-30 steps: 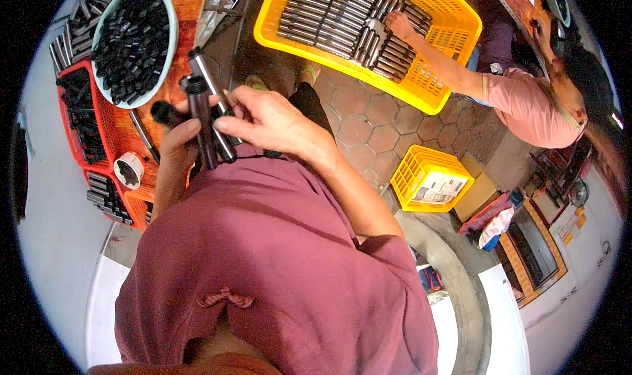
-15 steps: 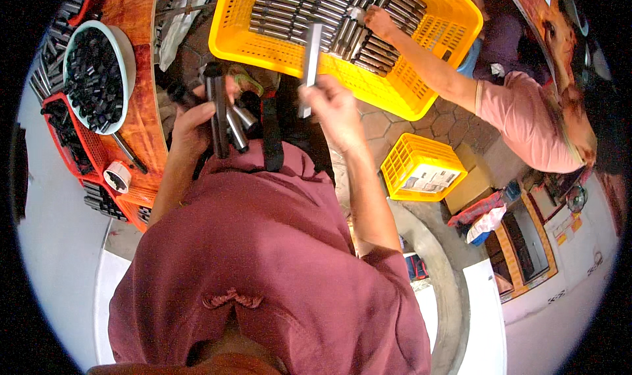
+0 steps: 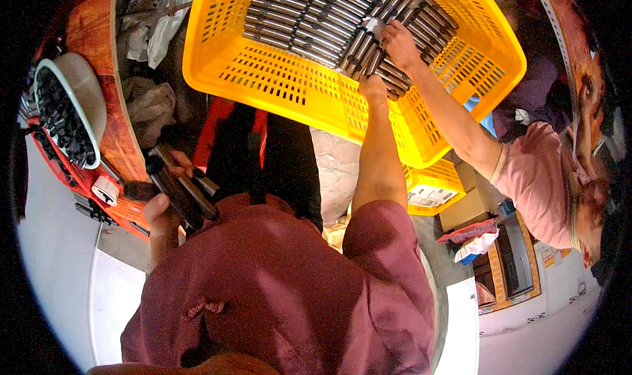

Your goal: The person transfers cylindrical metal parts from a yellow basket into their hands, then places them back into the basket lined with newspaper. They repeat this process while another person works nearby.

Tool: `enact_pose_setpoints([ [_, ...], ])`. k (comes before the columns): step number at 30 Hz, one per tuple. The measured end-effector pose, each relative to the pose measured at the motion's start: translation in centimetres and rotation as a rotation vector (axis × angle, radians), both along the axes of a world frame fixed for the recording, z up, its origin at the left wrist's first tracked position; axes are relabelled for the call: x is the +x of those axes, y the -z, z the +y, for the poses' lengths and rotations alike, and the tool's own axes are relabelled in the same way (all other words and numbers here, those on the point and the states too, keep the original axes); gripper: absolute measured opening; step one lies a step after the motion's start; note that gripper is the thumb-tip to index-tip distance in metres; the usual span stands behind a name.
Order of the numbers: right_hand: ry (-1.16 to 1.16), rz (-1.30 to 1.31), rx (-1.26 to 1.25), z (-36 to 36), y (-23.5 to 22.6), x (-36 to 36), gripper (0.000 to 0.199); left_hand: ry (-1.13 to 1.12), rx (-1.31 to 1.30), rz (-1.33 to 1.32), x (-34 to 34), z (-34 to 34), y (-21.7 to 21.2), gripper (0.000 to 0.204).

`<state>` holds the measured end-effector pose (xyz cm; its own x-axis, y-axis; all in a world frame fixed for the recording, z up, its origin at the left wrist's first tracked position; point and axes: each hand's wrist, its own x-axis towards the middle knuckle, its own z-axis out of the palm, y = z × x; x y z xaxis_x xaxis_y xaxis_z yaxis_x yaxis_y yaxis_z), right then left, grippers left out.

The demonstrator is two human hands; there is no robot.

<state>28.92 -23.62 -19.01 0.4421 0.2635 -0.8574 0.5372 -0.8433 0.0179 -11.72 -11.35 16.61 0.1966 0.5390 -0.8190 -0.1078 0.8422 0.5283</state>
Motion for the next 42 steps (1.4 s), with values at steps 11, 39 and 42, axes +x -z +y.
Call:
enact_pose_setpoints([
  [11, 0.018, 0.022, -0.125, -1.4, 4.6, 0.7, 0.034, 0.016, 0.068, -0.02, -1.1, -0.1, 1.3, 0.06],
  [39, -0.713, 0.101, -0.1, -0.5, 5.2, 1.6, 0.032, 0.127, 0.174, 0.137, -4.6, -0.4, 0.4, 0.061],
  [42, -0.855, 0.219, 0.082, -4.5, 9.7, 3.8, 0.039, 0.139, 0.235, 0.115, -4.4, -0.2, 0.3, 0.06],
])
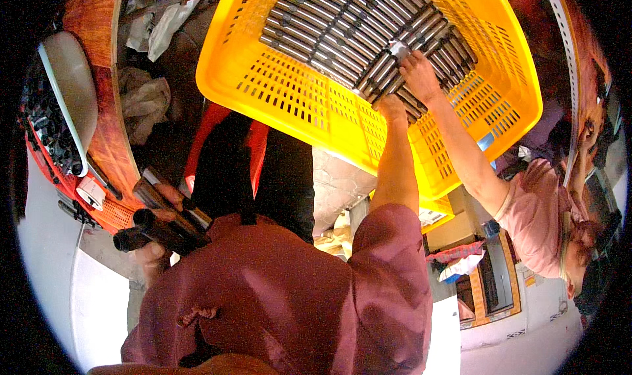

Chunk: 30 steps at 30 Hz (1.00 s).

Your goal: The person transfers cylindrical metal parts from a yellow basket into their hands, then places them back into the basket lined with newspaper. They repeat this process while another person works nearby.

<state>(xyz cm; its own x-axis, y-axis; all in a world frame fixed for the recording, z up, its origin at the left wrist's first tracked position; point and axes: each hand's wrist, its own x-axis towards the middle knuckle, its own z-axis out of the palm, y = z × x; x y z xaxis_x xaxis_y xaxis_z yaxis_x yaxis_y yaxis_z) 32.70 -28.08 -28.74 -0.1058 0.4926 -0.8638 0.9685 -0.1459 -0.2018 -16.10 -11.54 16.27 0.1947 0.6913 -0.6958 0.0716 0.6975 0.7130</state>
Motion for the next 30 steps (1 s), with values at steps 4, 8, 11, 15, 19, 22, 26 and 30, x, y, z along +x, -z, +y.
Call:
enact_pose_setpoints([
  [4, 0.08, -0.123, -0.041, 0.8, 1.1, 1.2, 0.029, -0.023, -0.007, -0.056, -0.9, -0.6, 0.7, 0.061],
  [8, 0.286, -0.242, -0.262, 1.2, -1.4, 1.5, 0.047, -0.003, -0.015, -0.083, -1.1, -0.4, 0.4, 0.061],
  [11, 0.226, -0.234, -0.283, 2.2, -5.0, 0.3, 0.05, 0.016, 0.036, -0.131, -1.3, -0.2, -0.5, 0.061],
  [15, 0.286, -0.226, -0.111, 7.3, -15.5, -4.5, 0.039, 0.056, 0.118, -0.199, -2.2, 0.1, -2.7, 0.061],
  [19, 0.649, -0.11, 0.289, 10.0, -26.9, -9.2, 0.04, 0.049, 0.113, -0.224, -3.7, 0.2, -6.0, 0.061],
  [22, 0.794, 0.004, 0.454, 9.3, -32.3, -12.6, 0.033, 0.057, 0.129, -0.249, -5.2, 0.8, -8.6, 0.062],
  [26, 0.861, 0.118, 0.597, 5.2, -34.5, -16.1, 0.029, 0.067, 0.249, -0.306, -7.9, 1.2, -11.0, 0.061],
  [30, 0.913, 0.035, 0.57, 1.3, -37.0, -19.7, 0.025, 0.065, 0.299, -0.341, -10.1, 1.2, -12.1, 0.06],
])
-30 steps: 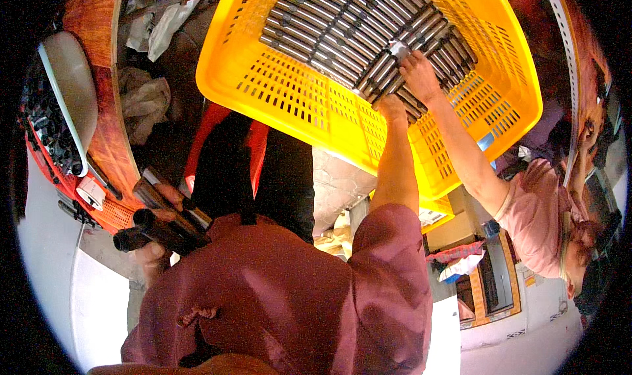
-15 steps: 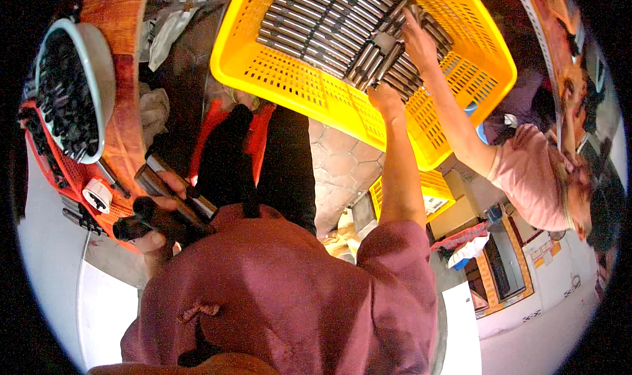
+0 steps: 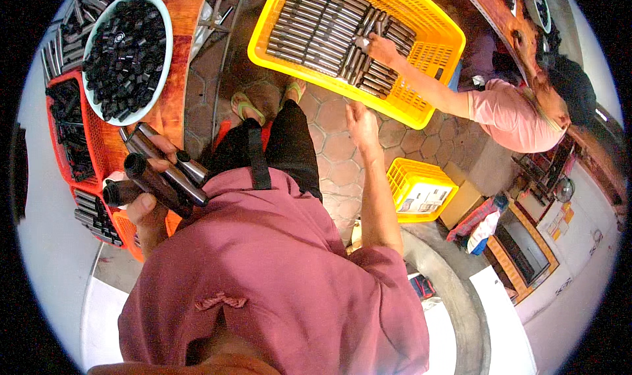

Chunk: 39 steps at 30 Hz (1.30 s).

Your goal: The person transfers cylindrical metal parts from a yellow basket into their hands, then places them back into the basket lined with newspaper. They repeat this process while another person works nearby.

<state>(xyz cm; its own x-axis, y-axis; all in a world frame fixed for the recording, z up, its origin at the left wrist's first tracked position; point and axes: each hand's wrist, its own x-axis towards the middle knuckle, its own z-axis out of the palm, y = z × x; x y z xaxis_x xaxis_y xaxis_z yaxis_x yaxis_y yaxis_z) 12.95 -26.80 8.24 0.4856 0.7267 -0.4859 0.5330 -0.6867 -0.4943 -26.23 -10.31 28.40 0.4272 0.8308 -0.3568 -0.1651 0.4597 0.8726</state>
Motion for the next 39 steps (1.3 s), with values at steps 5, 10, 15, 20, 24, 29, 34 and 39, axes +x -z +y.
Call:
enact_pose_setpoints([
  [5, 0.061, -0.07, -0.029, -4.7, -1.2, -1.6, 0.023, 0.05, 0.016, 0.019, -1.3, -0.2, -0.5, 0.06],
  [10, 0.055, -0.052, -0.059, -5.5, -1.4, -0.6, 0.024, 0.084, 0.034, 0.059, 0.1, -0.3, -0.2, 0.061],
  [15, -0.018, 0.084, -0.186, -3.6, -2.6, 1.5, 0.026, 0.032, 0.02, 0.09, 2.5, -1.0, -0.6, 0.061],
  [20, -0.02, 0.15, -0.195, -5.1, 0.4, 4.2, 0.027, -0.038, 0.012, 0.138, 3.7, -2.1, -1.3, 0.061],
  [24, -0.042, 0.162, -0.216, -7.7, 4.1, 6.3, 0.026, -0.104, 0.038, 0.175, 4.1, -2.6, -2.2, 0.06],
  [29, -0.054, 0.264, -0.37, -9.2, 5.2, 6.1, 0.026, -0.201, 0.05, 0.184, 3.9, -3.5, -2.2, 0.059],
  [34, -0.002, 0.383, -0.463, -7.2, 3.0, 5.1, 0.026, -0.251, 0.035, 0.191, 3.9, -4.3, -2.4, 0.057],
  [39, 0.055, 0.385, -0.356, -6.9, 4.7, 4.9, 0.027, -0.325, 0.04, 0.209, 3.4, -4.9, -2.4, 0.057],
])
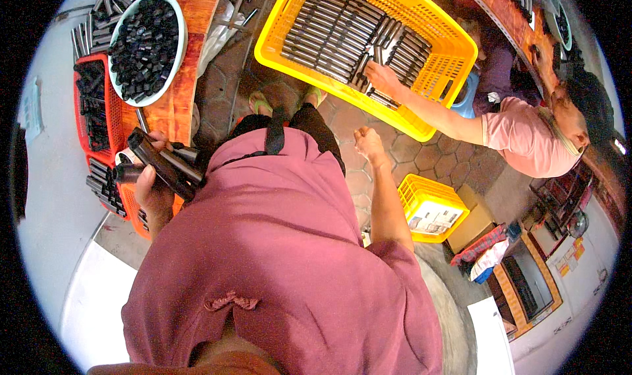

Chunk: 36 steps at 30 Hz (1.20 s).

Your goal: The person transfers cylindrical metal parts from a yellow basket into their hands, then places them back into the basket lined with newspaper. They repeat this process while another person works nearby.

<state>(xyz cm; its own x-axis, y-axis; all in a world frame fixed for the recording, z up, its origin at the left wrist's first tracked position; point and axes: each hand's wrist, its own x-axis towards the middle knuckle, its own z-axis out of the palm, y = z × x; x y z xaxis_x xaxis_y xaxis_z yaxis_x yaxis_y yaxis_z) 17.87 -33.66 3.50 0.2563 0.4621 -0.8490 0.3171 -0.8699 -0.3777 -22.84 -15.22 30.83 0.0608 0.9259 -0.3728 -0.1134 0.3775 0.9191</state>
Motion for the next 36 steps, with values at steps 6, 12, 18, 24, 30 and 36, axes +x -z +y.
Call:
enact_pose_setpoints([
  [6, 0.107, -0.006, -0.039, 0.2, 0.9, -2.0, 0.027, -0.025, 0.085, -0.056, -2.9, 0.5, 0.5, 0.055],
  [12, 0.175, 0.005, -0.003, 0.8, 0.6, -5.6, 0.028, -0.041, 0.083, -0.061, -4.9, 0.8, -0.1, 0.044],
  [18, 0.183, 0.015, 0.051, 2.2, -1.1, -8.6, 0.026, -0.018, 0.086, -0.075, -7.9, 0.9, 0.6, 0.043],
  [24, 0.251, -0.01, 0.06, 1.2, -2.2, -10.8, 0.024, 0.0, 0.004, -0.161, -10.0, 1.4, 1.3, 0.057],
  [30, 0.311, -0.016, 0.011, -1.5, -1.7, -12.6, 0.024, 0.083, 0.047, -0.188, -11.0, 2.1, 1.4, 0.053],
  [36, 0.338, -0.016, 0.035, -3.7, -0.3, -13.5, 0.026, 0.124, 0.053, -0.222, -11.7, 2.4, 1.4, 0.049],
])
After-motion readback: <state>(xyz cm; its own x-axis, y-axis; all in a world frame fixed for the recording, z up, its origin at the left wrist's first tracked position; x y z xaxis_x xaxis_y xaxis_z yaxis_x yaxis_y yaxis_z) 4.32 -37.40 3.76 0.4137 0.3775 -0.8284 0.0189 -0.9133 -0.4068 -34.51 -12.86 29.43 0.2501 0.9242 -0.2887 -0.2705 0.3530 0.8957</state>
